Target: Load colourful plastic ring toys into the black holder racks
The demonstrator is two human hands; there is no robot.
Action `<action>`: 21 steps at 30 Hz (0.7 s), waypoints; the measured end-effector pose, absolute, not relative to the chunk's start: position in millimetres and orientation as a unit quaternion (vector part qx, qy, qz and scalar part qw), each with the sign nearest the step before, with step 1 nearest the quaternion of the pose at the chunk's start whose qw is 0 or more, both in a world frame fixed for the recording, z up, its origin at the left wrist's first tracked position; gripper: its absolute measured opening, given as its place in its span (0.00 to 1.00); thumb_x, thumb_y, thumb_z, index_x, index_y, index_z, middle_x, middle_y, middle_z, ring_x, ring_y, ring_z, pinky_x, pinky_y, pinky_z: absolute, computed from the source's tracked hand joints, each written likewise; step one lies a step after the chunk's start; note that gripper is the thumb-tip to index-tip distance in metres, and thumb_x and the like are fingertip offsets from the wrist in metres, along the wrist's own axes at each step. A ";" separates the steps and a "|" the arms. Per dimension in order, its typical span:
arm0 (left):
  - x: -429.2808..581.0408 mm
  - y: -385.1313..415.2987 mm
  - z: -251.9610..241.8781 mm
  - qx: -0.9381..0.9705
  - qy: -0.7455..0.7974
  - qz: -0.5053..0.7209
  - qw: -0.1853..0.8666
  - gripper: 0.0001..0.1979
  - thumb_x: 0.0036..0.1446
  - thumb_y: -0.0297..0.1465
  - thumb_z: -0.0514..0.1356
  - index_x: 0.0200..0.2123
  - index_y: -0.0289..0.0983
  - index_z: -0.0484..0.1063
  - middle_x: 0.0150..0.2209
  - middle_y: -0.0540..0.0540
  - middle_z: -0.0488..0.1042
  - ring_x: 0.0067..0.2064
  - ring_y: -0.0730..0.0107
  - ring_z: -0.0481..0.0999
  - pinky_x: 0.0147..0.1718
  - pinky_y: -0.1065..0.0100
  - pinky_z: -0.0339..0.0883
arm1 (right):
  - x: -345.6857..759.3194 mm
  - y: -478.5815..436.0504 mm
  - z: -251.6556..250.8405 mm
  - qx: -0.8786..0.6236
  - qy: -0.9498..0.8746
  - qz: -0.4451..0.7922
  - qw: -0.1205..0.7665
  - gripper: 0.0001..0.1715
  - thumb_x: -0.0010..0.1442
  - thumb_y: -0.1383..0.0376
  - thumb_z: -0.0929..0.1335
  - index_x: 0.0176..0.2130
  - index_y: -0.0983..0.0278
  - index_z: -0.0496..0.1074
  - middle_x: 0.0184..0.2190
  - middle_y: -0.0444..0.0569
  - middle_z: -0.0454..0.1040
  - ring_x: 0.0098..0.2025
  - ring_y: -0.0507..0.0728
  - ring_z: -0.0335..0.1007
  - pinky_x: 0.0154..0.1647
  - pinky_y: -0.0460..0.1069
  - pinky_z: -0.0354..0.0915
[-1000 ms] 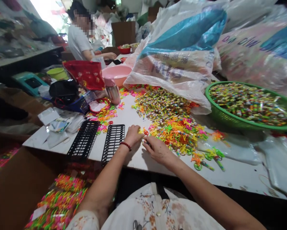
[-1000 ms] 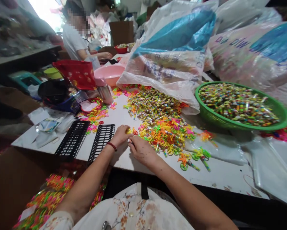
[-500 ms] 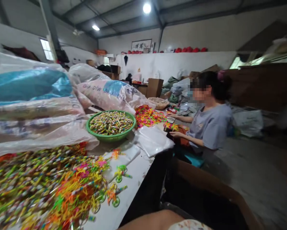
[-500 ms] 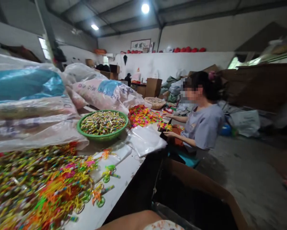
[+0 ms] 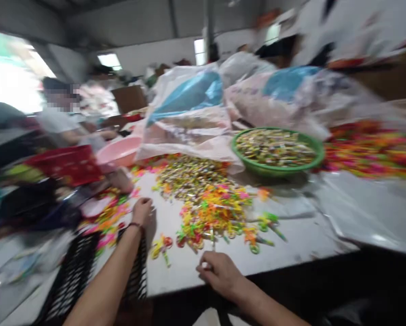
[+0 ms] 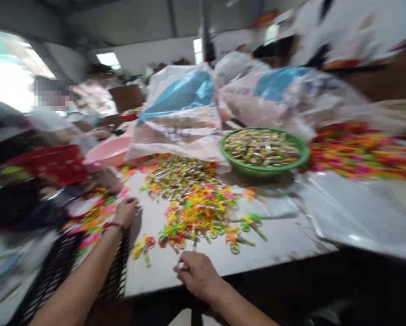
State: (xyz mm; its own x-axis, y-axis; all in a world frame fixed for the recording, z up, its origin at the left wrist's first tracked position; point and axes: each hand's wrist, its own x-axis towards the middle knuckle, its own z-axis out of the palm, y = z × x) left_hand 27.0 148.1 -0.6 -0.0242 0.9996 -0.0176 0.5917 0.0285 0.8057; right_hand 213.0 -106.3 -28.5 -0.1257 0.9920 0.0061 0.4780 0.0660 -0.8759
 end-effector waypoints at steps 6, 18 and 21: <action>-10.0 190.0 -10.1 0.568 0.719 0.330 0.228 0.08 0.60 0.28 0.59 0.41 0.33 0.74 0.39 0.45 0.77 0.43 0.68 0.75 0.44 0.68 0.67 | 221.0 -102.3 -43.0 -0.544 -0.688 0.365 0.314 0.12 0.66 0.59 0.63 0.32 0.61 0.68 0.26 0.43 0.71 0.29 0.53 0.66 0.32 0.47 0.57; -2.8 234.2 -11.4 0.620 0.705 0.252 0.235 0.10 0.57 0.34 0.63 0.37 0.34 0.72 0.45 0.42 0.73 0.52 0.59 0.69 0.54 0.54 0.60 | 218.5 -102.5 -45.8 -0.545 -0.699 0.338 0.317 0.11 0.66 0.60 0.62 0.33 0.61 0.68 0.28 0.45 0.72 0.29 0.53 0.67 0.32 0.48 0.58; -8.5 220.0 -11.8 0.614 0.692 0.266 0.272 0.09 0.52 0.33 0.65 0.27 0.35 0.70 0.38 0.42 0.74 0.50 0.59 0.70 0.50 0.60 0.61 | 218.5 -101.7 -47.2 -0.545 -0.700 0.335 0.317 0.11 0.66 0.61 0.62 0.33 0.61 0.68 0.28 0.45 0.72 0.30 0.54 0.67 0.32 0.48 0.58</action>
